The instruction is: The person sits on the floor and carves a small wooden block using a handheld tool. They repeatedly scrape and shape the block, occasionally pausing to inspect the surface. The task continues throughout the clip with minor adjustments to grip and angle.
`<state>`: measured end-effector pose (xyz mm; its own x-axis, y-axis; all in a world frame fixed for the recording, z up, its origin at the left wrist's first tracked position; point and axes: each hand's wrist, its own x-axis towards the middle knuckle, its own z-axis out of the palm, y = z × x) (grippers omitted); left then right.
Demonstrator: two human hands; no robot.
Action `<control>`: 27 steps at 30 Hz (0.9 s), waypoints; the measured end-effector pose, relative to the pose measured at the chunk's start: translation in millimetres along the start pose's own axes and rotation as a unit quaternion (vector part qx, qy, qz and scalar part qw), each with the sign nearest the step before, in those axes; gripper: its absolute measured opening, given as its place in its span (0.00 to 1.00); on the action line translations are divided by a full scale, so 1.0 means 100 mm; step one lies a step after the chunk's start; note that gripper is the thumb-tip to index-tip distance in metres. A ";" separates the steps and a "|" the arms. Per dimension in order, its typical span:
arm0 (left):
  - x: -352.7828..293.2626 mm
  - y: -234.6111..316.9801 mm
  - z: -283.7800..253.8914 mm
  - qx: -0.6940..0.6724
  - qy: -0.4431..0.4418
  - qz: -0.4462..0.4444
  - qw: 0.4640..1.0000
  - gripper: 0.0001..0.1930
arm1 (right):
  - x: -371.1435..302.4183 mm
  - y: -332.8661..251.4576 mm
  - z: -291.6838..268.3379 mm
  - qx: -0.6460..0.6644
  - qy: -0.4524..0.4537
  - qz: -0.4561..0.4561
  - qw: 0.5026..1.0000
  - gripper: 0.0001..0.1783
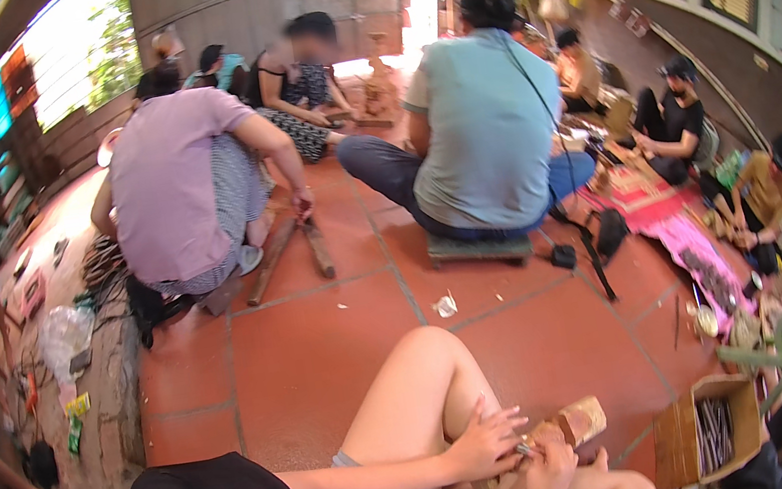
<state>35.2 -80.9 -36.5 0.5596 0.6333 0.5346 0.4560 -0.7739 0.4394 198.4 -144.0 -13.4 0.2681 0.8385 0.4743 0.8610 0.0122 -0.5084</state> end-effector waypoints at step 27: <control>-0.05 0.04 -0.01 0.020 0.003 -0.009 1.000 0.23 | 0.01 0.04 0.10 0.127 0.016 0.029 0.991 0.16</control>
<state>33.3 -87.0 -37.2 0.5470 0.6467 0.5316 0.4935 -0.7620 0.4193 198.2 -137.4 -22.1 0.3312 0.8245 0.4589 0.7087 0.1037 -0.6978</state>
